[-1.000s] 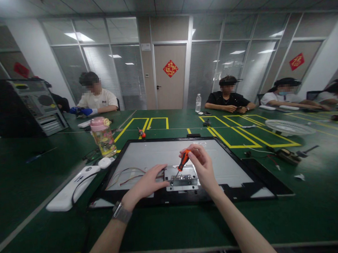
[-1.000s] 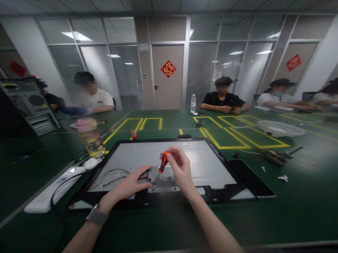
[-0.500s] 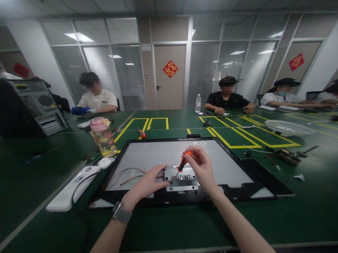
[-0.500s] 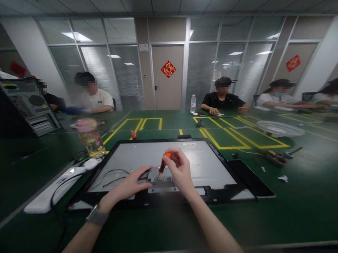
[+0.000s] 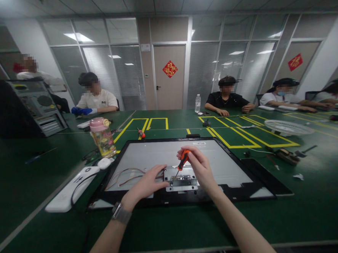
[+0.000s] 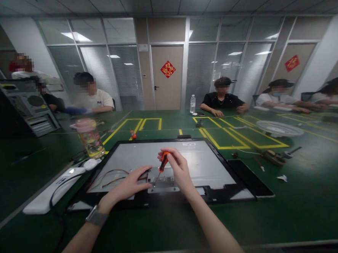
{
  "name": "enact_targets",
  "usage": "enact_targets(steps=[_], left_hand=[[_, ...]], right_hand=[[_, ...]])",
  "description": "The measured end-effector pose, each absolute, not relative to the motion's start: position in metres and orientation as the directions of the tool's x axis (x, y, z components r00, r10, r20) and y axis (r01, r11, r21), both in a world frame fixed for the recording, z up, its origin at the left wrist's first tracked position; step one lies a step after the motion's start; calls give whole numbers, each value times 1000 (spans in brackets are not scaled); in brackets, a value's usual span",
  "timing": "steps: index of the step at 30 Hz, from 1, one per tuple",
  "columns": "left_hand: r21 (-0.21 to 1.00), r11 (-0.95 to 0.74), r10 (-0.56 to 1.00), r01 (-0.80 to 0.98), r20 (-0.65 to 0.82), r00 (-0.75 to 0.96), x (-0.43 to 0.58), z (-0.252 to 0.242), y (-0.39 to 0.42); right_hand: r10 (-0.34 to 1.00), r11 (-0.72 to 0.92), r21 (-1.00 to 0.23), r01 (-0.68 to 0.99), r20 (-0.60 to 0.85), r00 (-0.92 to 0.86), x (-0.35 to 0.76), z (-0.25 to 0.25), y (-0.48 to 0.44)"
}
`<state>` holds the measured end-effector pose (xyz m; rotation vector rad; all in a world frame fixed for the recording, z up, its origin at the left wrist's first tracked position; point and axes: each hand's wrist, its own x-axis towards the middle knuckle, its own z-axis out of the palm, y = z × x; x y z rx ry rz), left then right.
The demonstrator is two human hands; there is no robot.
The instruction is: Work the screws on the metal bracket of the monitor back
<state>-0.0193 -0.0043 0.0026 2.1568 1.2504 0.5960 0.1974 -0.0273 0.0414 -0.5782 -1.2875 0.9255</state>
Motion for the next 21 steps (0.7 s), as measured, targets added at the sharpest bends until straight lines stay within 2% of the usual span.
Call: enact_targets(steps=[6, 14, 17, 21], left_hand=[[669, -400, 880, 626, 91, 466, -18, 4, -5], [672, -396, 881, 626, 87, 465, -18, 8, -7], [674, -393, 883, 625, 86, 462, -18, 7, -6], [672, -397, 881, 625, 88, 464, -18, 5, -5]], right_hand=[[808, 586, -795, -158, 588, 40, 201, 35, -20], [847, 518, -812, -269, 532, 25, 199, 37, -22], [843, 537, -825, -175, 532, 75, 199, 41, -24], [785, 614, -789, -41, 603, 140, 200, 42, -25]])
